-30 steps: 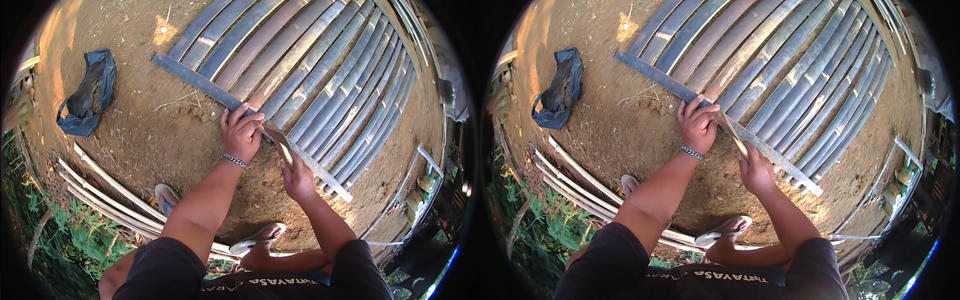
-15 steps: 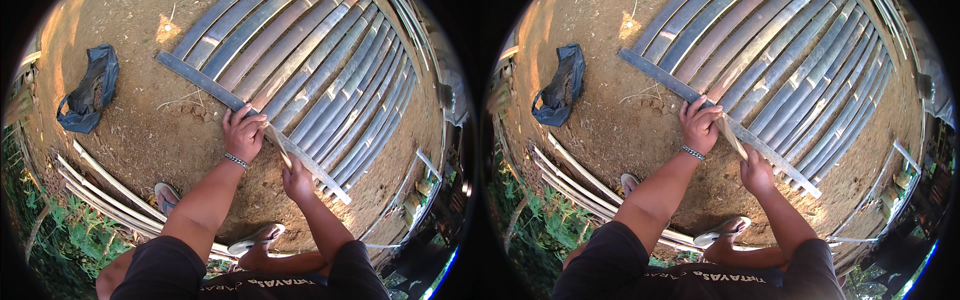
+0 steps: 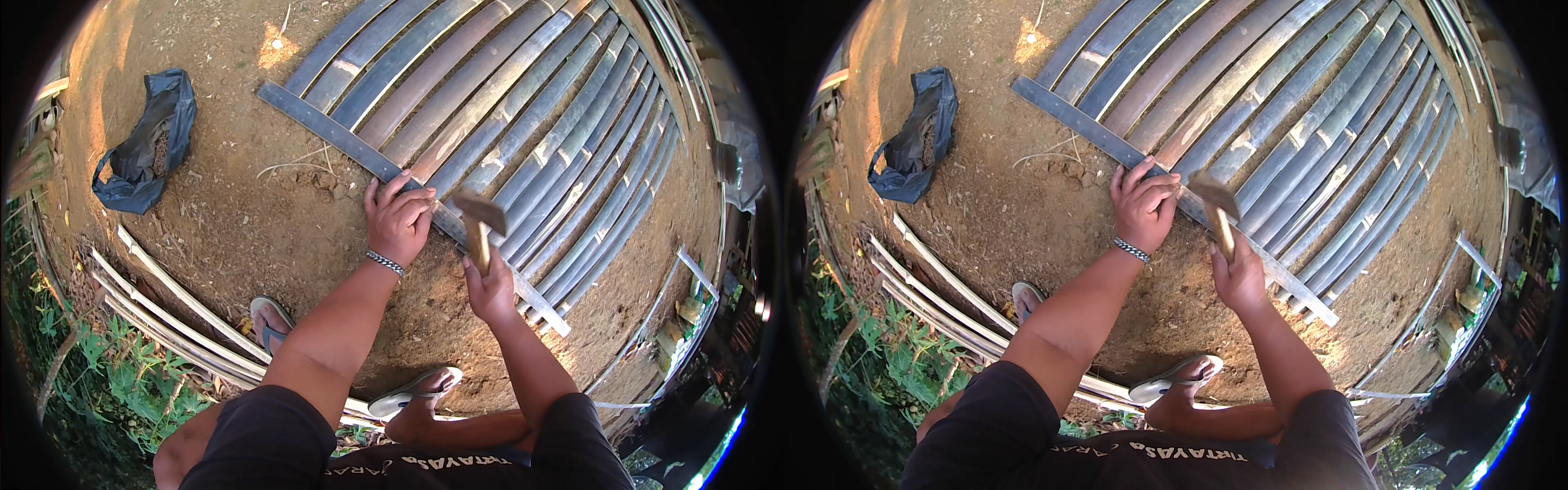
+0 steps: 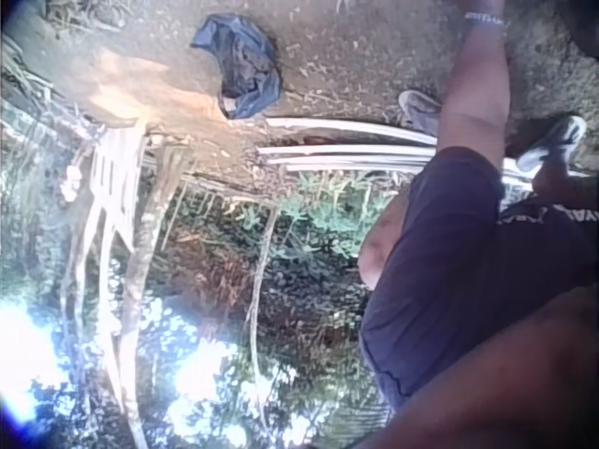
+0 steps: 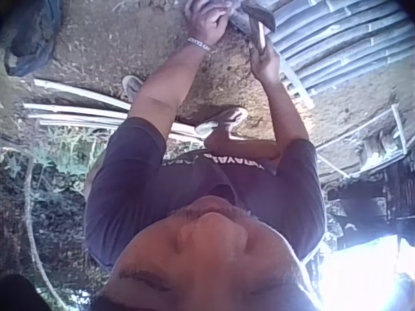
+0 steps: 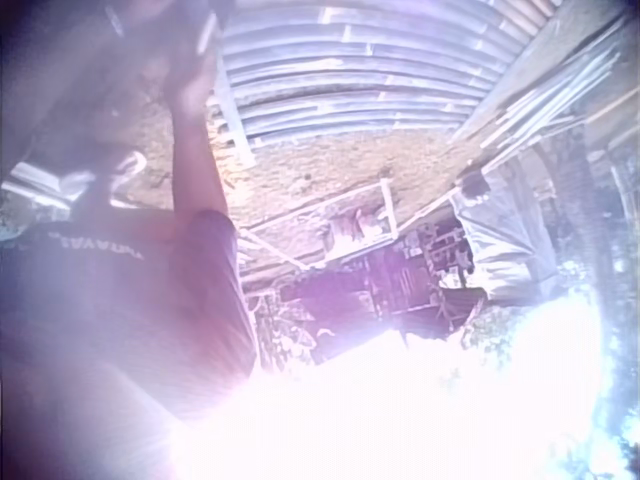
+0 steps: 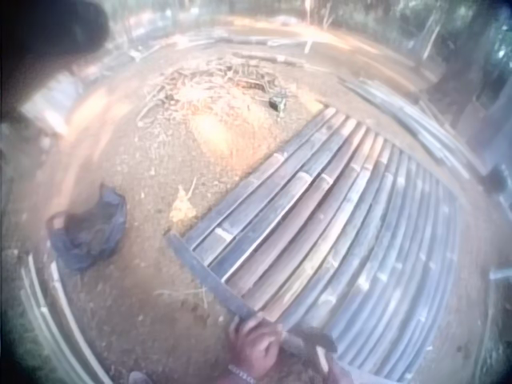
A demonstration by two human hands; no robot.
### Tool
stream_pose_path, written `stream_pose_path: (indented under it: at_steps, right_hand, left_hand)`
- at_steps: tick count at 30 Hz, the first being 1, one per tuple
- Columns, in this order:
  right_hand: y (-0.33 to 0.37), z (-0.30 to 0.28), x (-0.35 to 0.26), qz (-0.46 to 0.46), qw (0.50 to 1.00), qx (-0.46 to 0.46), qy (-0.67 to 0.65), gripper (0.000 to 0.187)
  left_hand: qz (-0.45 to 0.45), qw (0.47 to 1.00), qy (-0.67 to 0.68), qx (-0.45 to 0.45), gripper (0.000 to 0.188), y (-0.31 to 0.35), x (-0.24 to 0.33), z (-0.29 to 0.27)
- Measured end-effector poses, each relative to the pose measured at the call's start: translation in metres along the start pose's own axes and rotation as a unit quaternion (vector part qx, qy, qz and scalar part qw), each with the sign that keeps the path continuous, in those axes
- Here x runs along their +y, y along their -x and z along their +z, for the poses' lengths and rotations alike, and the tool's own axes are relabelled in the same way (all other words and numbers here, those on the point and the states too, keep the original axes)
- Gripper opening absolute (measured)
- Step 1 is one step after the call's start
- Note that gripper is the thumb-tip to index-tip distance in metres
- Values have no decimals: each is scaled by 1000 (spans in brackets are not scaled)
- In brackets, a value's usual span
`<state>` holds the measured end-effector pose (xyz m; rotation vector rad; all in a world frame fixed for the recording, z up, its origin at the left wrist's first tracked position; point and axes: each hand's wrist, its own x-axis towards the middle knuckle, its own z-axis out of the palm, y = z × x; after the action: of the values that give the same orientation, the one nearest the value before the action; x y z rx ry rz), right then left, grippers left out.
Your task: The person builds a bamboo panel by laying bamboo poles side-by-side and hammering nails through a wooden support strip to secure them.
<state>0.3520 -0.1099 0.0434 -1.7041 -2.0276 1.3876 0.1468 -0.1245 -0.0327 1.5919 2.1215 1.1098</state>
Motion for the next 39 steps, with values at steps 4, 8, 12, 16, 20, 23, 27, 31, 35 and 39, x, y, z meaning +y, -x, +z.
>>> stream_pose_path:
  at_steps: [4, 8, 12, 16, 20, 23, 27, 31, 35, 39]
  right_hand:
    - [-31, 6, -2, 68, 995, 6, -71, 39]
    - [-40, 7, 14, 112, 967, 5, -230, 41]
    - [-41, 7, 6, 104, 973, 5, -205, 42]
    - [-37, 8, 9, 91, 982, 6, -167, 40]
    - [-37, 6, 5, 91, 976, 9, -195, 37]
    - [-37, 2, 3, 98, 973, 10, -210, 36]
    - [-37, -1, -1, 110, 971, 5, -213, 37]
    - [-37, 1, 7, 111, 967, 7, -230, 41]
    - [-37, 2, 8, 111, 963, 6, -247, 44]
    - [-38, 0, 7, 123, 965, -6, -233, 45]
  left_hand:
    - [4, 1000, -2, 2, 9, 1, -1, -1]
    - [4, 1000, 15, -12, 6, -1, 1, -2]
    - [-5, 999, 40, -27, 23, -3, -5, -16]
    - [57, 994, -38, -83, 42, -43, -15, -41]
    - [205, 895, -157, -363, 54, -97, -17, -62]
    - [264, 831, -215, -441, 71, -112, -19, -70]
    - [293, 819, -202, -450, 75, -118, -25, -62]
    - [310, 810, -212, -450, 80, -123, -26, -56]
    - [316, 818, -200, -436, 79, -126, -29, -53]
    - [309, 824, -203, -429, 76, -123, -30, -51]
